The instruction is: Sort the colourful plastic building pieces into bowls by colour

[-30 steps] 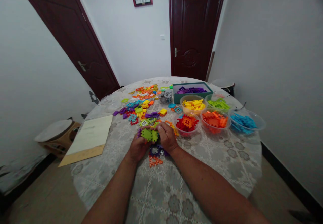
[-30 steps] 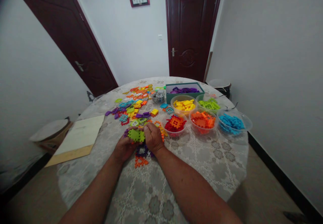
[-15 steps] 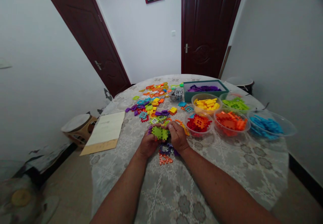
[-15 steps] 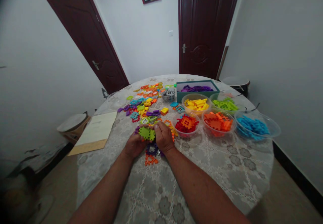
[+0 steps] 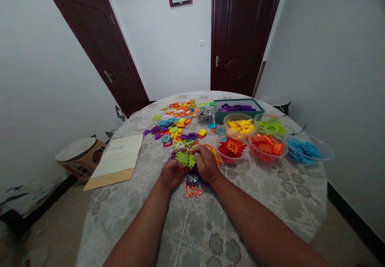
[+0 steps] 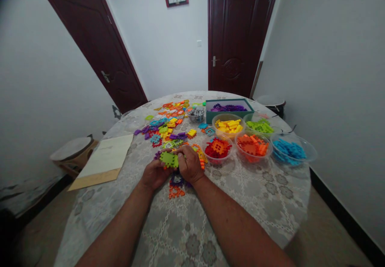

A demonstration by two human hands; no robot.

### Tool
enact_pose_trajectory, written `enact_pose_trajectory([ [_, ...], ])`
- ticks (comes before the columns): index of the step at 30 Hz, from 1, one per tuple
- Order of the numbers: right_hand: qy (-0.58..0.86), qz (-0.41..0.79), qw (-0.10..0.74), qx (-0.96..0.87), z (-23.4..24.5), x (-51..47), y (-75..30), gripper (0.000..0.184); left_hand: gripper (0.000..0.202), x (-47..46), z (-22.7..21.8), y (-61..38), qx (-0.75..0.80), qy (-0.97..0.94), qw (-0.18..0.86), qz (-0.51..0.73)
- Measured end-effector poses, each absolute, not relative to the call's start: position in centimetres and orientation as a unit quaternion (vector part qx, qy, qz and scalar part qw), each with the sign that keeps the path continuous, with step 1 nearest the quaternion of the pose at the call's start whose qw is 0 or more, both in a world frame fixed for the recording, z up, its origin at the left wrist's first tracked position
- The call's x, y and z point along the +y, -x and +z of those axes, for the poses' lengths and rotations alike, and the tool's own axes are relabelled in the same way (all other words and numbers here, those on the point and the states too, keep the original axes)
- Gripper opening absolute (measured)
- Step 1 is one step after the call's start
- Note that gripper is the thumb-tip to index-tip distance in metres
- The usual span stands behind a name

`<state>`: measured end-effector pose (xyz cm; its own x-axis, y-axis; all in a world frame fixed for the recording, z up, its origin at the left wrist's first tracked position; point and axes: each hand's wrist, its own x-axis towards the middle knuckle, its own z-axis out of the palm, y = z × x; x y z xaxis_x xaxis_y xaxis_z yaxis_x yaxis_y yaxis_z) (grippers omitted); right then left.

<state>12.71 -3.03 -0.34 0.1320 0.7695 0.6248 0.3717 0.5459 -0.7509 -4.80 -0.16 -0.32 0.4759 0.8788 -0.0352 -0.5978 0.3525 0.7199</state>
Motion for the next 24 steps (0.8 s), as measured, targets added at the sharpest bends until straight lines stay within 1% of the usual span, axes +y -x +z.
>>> enact_pose_trajectory([
  [2,0.42,0.116,0.594,-0.677,0.1,-3.0,-12.7,0.02,0.053,-0.1,-0.1,4.9,0.217,-0.303,0.8,0.47],
  [4,0.387,0.08,0.579,-0.713,0.4,-3.0,-12.7,0.025,0.057,-0.1,0.1,5.1,0.216,-0.274,0.807,0.476],
  [8,0.352,0.051,0.544,-0.76,0.7,-2.9,-12.6,0.035,0.065,0.1,0.6,5.2,0.207,-0.223,0.81,0.501],
  [17,0.372,0.012,0.466,-0.803,0.7,-2.9,-12.5,0.031,0.068,0.4,1.0,5.4,0.216,-0.203,0.807,0.511],
  [24,0.38,0.028,0.488,-0.785,1.3,-3.6,-12.6,0.029,0.067,0.2,0.7,5.5,0.188,-0.214,0.819,0.497],
])
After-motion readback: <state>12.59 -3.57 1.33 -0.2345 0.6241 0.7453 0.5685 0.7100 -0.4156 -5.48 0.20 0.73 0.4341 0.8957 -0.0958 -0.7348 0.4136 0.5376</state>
